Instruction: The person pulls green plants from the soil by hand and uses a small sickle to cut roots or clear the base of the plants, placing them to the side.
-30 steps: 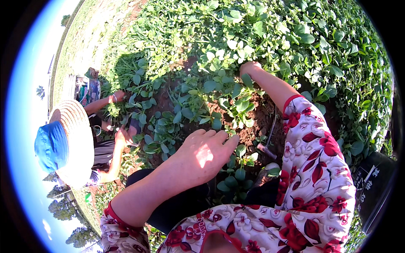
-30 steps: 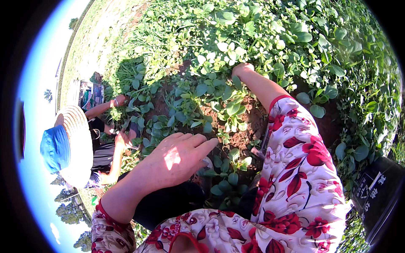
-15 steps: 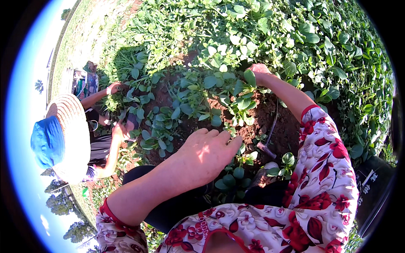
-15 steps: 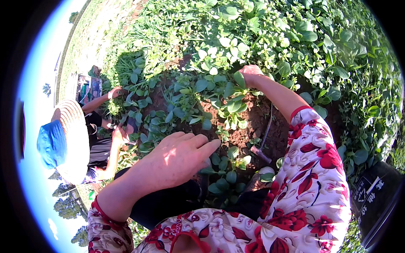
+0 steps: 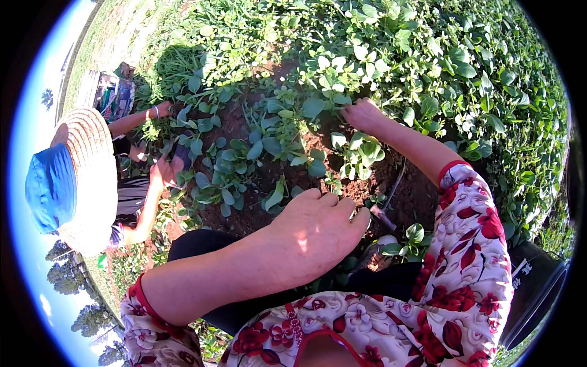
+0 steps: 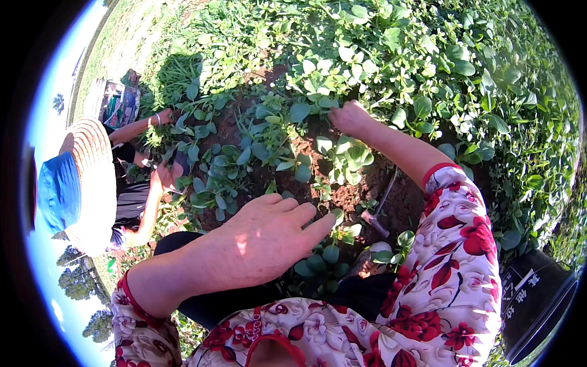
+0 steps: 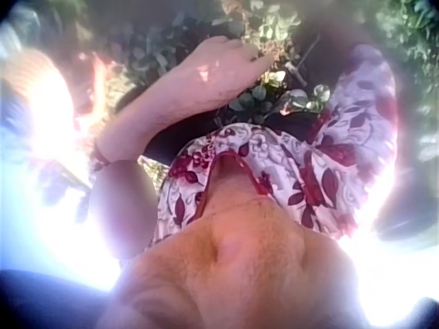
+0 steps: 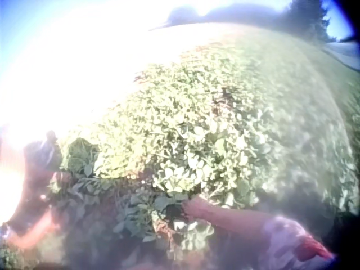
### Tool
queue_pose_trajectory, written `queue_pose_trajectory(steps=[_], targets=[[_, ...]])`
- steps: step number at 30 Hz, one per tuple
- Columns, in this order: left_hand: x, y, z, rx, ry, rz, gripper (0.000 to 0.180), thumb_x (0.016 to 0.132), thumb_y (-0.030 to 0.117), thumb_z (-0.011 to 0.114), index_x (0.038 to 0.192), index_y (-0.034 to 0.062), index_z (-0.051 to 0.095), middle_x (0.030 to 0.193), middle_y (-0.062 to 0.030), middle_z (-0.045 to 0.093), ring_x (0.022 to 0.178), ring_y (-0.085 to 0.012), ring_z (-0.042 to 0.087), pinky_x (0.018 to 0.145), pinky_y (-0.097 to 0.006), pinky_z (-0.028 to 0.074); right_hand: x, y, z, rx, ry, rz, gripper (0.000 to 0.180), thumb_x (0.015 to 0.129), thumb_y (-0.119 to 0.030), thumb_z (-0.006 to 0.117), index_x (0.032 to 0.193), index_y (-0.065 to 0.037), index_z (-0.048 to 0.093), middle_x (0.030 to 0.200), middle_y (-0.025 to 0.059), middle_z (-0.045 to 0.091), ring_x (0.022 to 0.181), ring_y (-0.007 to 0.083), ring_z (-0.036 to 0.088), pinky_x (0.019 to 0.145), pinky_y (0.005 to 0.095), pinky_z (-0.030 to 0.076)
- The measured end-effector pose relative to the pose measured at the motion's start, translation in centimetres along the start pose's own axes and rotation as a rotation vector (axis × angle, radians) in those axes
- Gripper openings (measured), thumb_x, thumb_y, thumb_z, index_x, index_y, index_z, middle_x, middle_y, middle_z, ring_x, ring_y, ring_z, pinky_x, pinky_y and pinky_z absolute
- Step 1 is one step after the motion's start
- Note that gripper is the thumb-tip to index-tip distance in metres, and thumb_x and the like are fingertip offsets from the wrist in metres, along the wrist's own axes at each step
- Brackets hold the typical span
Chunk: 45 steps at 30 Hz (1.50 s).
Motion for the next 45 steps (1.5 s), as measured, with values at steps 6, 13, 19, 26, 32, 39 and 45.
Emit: queue_pose_trajectory(steps=[6, 13, 19, 26, 32, 39, 45], targets=[[-0.1, 0.0, 0.0, -0.056, 0.005, 0.013, 0.052, 0.072, 0.009, 0.059, 0.121, -0.0028, 0.047, 0.09, -0.0105, 0.056, 0.085, -0.0248, 0.058, 0.073, -0.035, 0.044, 0.9, -0.8, 1.1, -0.293, -0.096, 0.088, 0.016, 0.079, -0.017, 0.057, 0.09, -0.007, 0.063, 0.081, 0.0053, 0.06, 0.068, 0.0211, 0.061, 0.056, 0.0344, 0.045], [-0.1, 0.3, 0.3, -0.028, -0.044, 0.001, 0.054, 0.072, 0.01, 0.06, 0.122, -0.0024, 0.046, 0.091, -0.0117, 0.056, 0.087, -0.025, 0.058, 0.075, -0.035, 0.043, 2.3, 2.2, 1.1, -0.042, -0.513, 0.246, 0.021, 0.081, -0.021, 0.058, 0.096, -0.015, 0.071, 0.092, 0.0029, 0.069, 0.085, 0.0205, 0.067, 0.065, 0.0377, 0.054], [-0.6, 0.0, 0.3, -0.034, -0.048, 0.004, 0.053, 0.072, 0.011, 0.06, 0.121, -0.0036, 0.047, 0.091, -0.0116, 0.056, 0.086, -0.0249, 0.058, 0.075, -0.035, 0.043, 0.9, 1.4, 0.1, -0.013, -0.423, 0.26, 0.018, 0.081, -0.019, 0.055, 0.088, -0.014, 0.071, 0.086, 0.0047, 0.069, 0.079, 0.0226, 0.067, 0.064, 0.0385, 0.053], [-0.5, 0.7, -0.2, -0.083, -0.01, 0.047, 0.053, 0.071, 0.011, 0.059, 0.119, -0.005, 0.048, 0.091, -0.0119, 0.056, 0.084, -0.0245, 0.059, 0.073, -0.034, 0.043, -0.6, -7.8, -4.5, -0.097, -0.261, -0.117, 0.017, 0.08, -0.02, 0.057, 0.074, -0.014, 0.071, 0.088, 0.0051, 0.059, 0.089, 0.0226, 0.052, 0.082, 0.0347, 0.035], [-0.5, 0.7, -0.4, -0.094, 0.032, 0.054, 0.049, 0.07, 0.011, 0.058, 0.115, -0.0055, 0.049, 0.09, -0.013, 0.056, 0.082, -0.0252, 0.058, 0.072, -0.034, 0.042, 2.1, -4.2, -1.0, -0.19, -0.272, 0.028, 0.016, 0.08, -0.015, 0.056, 0.088, -0.008, 0.067, 0.089, 0.0062, 0.062, 0.086, 0.0224, 0.058, 0.084, 0.038, 0.039], [-0.3, 0.8, -0.2, -0.07, -0.008, 0.061, 0.046, 0.069, 0.011, 0.059, 0.111, -0.0047, 0.05, 0.087, -0.0117, 0.056, 0.08, -0.0254, 0.059, 0.071, -0.034, 0.042, 2.6, -1.9, 0.5, 0.132, -0.443, 0.173, 0.022, 0.076, -0.014, 0.056, 0.093, -0.008, 0.068, 0.092, 0.0119, 0.067, 0.089, 0.0279, 0.065, 0.076, 0.0432, 0.05], [-0.4, 0.4, -0.4, -0.062, 0.046, 0.038, 0.046, 0.069, 0.012, 0.059, 0.111, -0.0036, 0.052, 0.086, -0.0105, 0.056, 0.08, -0.0237, 0.059, 0.071, -0.033, 0.043, 1.6, -3.0, -1.3, 0.081, -0.627, 0.134, 0.027, 0.076, -0.017, 0.056, 0.099, -0.01, 0.07, 0.099, 0.0098, 0.068, 0.094, 0.0262, 0.065, 0.078, 0.0367, 0.05]])
Point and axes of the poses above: each hand's wrist, its own x-axis towards the middle knuckle, its own z-axis out of the palm, y = z × x, the point moved 8 cm from there along x, towards the middle knuckle
